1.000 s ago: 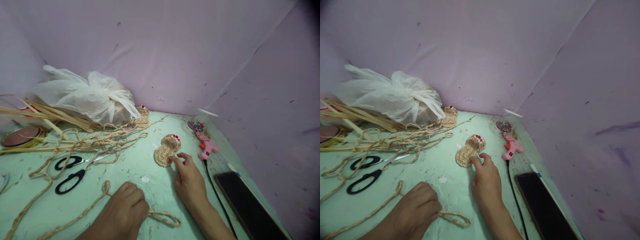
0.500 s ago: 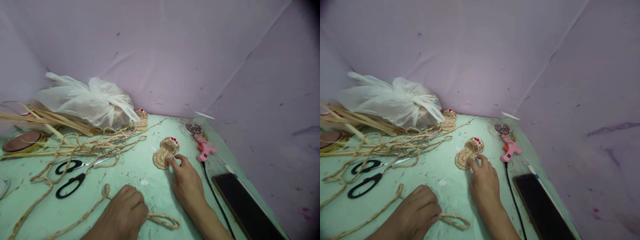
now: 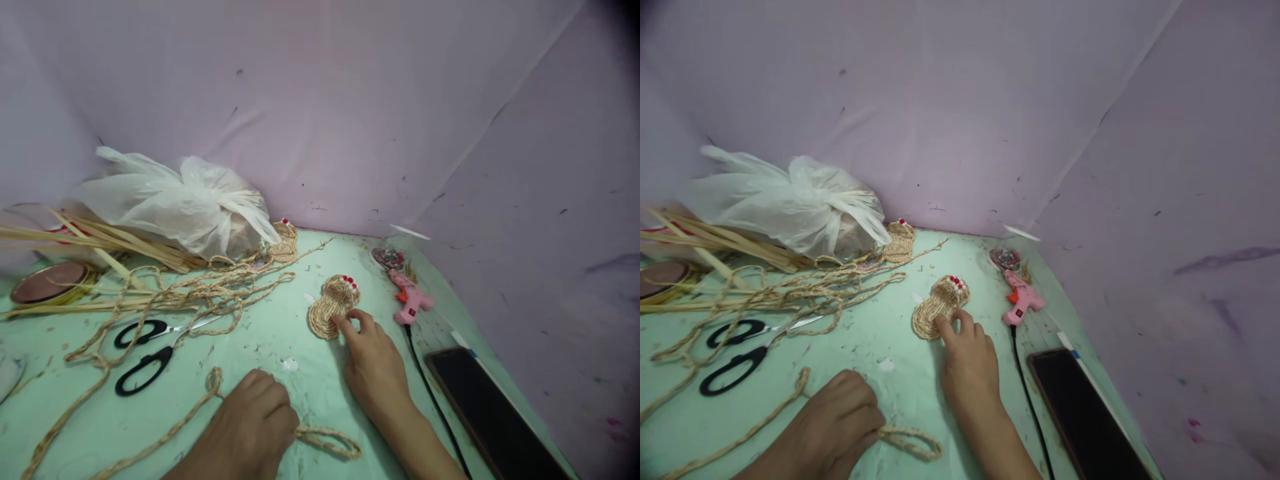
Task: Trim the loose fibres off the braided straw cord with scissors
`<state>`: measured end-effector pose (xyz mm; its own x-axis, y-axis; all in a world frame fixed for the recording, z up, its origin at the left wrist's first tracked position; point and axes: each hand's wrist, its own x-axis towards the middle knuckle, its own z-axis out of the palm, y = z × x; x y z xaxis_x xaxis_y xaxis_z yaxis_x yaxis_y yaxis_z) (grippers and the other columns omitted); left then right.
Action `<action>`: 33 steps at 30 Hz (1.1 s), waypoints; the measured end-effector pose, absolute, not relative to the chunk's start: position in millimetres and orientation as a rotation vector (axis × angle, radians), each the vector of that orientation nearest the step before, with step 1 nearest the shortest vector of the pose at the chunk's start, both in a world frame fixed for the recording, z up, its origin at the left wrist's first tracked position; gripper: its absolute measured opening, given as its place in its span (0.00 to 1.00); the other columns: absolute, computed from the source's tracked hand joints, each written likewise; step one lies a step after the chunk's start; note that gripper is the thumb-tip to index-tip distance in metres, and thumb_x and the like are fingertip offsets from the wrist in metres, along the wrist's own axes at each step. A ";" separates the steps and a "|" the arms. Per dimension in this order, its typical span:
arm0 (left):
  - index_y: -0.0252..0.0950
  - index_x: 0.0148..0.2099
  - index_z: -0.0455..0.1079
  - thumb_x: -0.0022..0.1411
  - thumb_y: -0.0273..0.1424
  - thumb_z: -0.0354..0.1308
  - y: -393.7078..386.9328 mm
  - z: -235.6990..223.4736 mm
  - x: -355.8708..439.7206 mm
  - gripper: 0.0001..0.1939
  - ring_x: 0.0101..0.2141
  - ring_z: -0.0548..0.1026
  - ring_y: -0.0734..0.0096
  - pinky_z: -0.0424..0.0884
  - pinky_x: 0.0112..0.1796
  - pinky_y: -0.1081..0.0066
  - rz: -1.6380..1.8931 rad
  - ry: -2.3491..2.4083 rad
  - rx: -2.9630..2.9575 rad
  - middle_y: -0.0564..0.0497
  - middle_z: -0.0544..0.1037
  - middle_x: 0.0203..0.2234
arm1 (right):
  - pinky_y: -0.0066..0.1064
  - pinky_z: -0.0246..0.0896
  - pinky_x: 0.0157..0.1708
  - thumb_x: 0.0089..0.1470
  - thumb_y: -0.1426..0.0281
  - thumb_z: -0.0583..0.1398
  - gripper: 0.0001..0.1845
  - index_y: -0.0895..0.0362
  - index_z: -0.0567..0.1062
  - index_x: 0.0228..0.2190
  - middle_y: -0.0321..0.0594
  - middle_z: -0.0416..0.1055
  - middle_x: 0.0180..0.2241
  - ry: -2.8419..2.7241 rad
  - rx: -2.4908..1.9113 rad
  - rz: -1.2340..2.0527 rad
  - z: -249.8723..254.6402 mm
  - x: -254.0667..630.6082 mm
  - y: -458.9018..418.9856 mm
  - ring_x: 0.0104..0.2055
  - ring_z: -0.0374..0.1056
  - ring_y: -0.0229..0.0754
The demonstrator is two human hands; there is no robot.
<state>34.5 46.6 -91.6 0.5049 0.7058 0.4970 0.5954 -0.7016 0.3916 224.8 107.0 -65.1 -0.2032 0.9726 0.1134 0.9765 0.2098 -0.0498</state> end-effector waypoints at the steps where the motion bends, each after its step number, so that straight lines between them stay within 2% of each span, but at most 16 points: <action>1: 0.35 0.24 0.61 0.56 0.21 0.42 46.4 -92.0 34.3 0.12 0.23 0.60 0.70 0.56 0.26 0.69 0.968 1.121 2.574 0.51 0.62 0.19 | 0.33 0.53 0.33 0.39 0.86 0.49 0.31 0.48 0.67 0.44 0.43 0.62 0.47 -2.353 -1.902 -0.048 -65.2 224.8 107.3 0.39 0.62 0.45; 15: 0.35 0.23 0.61 0.58 0.22 0.42 47.8 -95.9 34.9 0.14 0.23 0.59 0.71 0.58 0.26 0.69 1.006 1.120 2.607 0.51 0.61 0.18 | 0.35 0.56 0.35 0.38 0.86 0.48 0.34 0.48 0.67 0.45 0.45 0.62 0.47 -2.346 -1.862 -0.002 -64.9 224.5 106.8 0.40 0.63 0.47; 20: 0.35 0.23 0.61 0.58 0.22 0.41 47.4 -93.8 35.3 0.14 0.23 0.59 0.71 0.57 0.26 0.69 1.003 1.131 2.597 0.51 0.61 0.18 | 0.34 0.59 0.36 0.41 0.85 0.47 0.28 0.56 0.67 0.44 0.47 0.63 0.45 -2.122 -1.786 0.074 -75.4 229.1 104.8 0.40 0.64 0.44; 23: 0.35 0.24 0.61 0.57 0.22 0.42 47.6 -94.1 34.8 0.13 0.23 0.59 0.71 0.57 0.26 0.69 1.004 1.121 2.597 0.51 0.61 0.18 | 0.33 0.60 0.34 0.44 0.84 0.47 0.26 0.56 0.67 0.44 0.46 0.62 0.45 -2.089 -1.746 0.105 -79.0 231.2 102.1 0.36 0.66 0.42; 25: 0.36 0.24 0.61 0.57 0.21 0.42 47.9 -96.3 34.2 0.12 0.23 0.59 0.71 0.56 0.26 0.69 1.010 1.116 2.586 0.52 0.61 0.19 | 0.35 0.60 0.36 0.48 0.80 0.48 0.21 0.57 0.66 0.44 0.47 0.62 0.45 -2.078 -1.735 0.097 -77.9 229.3 101.1 0.38 0.66 0.44; 27: 0.36 0.24 0.61 0.56 0.21 0.42 48.2 -99.9 33.9 0.12 0.23 0.60 0.71 0.56 0.26 0.69 1.043 1.103 2.579 0.52 0.62 0.19 | 0.38 0.59 0.40 0.51 0.71 0.50 0.19 0.59 0.65 0.46 0.50 0.63 0.46 -2.058 -1.767 0.055 -73.6 223.1 101.6 0.43 0.63 0.49; 30: 0.36 0.24 0.61 0.56 0.22 0.42 48.9 -105.8 33.9 0.12 0.23 0.60 0.70 0.56 0.26 0.69 1.083 1.082 2.597 0.52 0.62 0.18 | 0.45 0.56 0.42 0.47 0.59 0.56 0.29 0.65 0.63 0.47 0.57 0.62 0.47 -2.009 -1.919 -0.012 -64.1 206.2 105.2 0.48 0.59 0.57; 33: 0.36 0.24 0.60 0.57 0.22 0.41 50.5 -110.2 34.4 0.12 0.22 0.60 0.71 0.55 0.26 0.69 1.108 1.059 2.640 0.52 0.62 0.18 | 0.47 0.56 0.39 0.44 0.57 0.57 0.31 0.66 0.64 0.45 0.61 0.62 0.46 -1.979 -2.020 0.006 -58.8 188.7 112.5 0.46 0.59 0.60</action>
